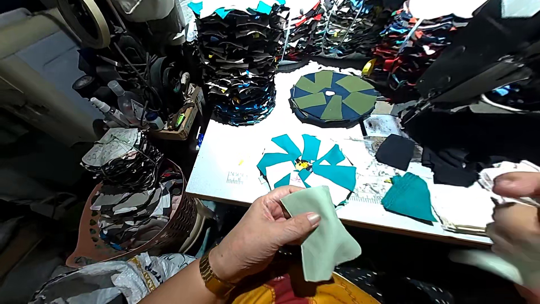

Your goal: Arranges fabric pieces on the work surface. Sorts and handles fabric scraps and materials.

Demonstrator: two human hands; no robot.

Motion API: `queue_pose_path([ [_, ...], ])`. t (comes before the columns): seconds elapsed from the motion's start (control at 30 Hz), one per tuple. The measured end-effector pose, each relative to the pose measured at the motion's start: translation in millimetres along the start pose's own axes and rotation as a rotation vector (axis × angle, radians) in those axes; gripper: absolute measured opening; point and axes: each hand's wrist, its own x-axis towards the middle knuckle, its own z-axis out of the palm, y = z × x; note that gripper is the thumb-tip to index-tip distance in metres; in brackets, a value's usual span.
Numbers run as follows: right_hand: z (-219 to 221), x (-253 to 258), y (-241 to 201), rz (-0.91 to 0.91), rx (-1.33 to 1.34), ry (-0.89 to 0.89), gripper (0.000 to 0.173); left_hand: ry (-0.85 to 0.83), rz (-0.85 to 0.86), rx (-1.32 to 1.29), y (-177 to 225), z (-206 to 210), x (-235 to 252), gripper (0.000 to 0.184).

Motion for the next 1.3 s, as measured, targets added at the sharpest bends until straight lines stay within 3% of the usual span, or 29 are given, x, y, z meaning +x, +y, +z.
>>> queue_pose_path([
  [0.07, -6, -3, 2, 0.041, 0.028, -0.095, 0.019, -0.007, 0.024, 0.033, 3, -2, 1, 0.023],
  [0.13, 0, -6, 2, 0.057, -0.154, -0.174, 0.031, -0.032, 0.04, 0.063, 5, -3, 2, 0.023],
  [0.27, 20, -14, 15, 0.123, -0.36, -0.439, 0.027, -0.093, 0.024, 0.058, 12, -2, 3, 0.032],
  [0.37, 40, -21, 35, 0.149, -0.245, -0.523, 0.04, -0.172, 0.013, 0.064, 14, 0, 4, 0.039],
  [0.47, 55, -24, 44, 0.318, 0.021, -0.52, 0.051, -0.227, -0.025, 0.139, 15, 3, 5, 0.045],
  [0.57, 61, -24, 44, 0.435, 0.188, -0.484, 0.032, -0.18, -0.026, 0.233, 15, -1, 3, 0.039],
  [0.63, 63, -25, 38, 0.482, 0.149, -0.39, 0.014, -0.11, -0.005, 0.337, 15, -7, 1, 0.027],
  [0.73, 60, -26, 32, 0.406, -0.094, -0.318, 0.006, 0.018, 0.034, 0.579, 10, -16, -5, 0.01],
  [0.93, 60, -30, 25, 0.236, -0.382, -0.418, 0.01, 0.153, 0.16, 0.742, -11, -21, -16, 0.018],
  [1.17, 68, 6, 27, -0.017, -0.575, -0.2, 0.008, 0.265, 0.427, 1.046, 9, -21, 12, 0.015],
  [1.3, 80, 32, 39, -0.09, -0.727, -0.106, 0.009, 0.308, 0.451, 1.216, 21, -24, 36, 0.016],
])
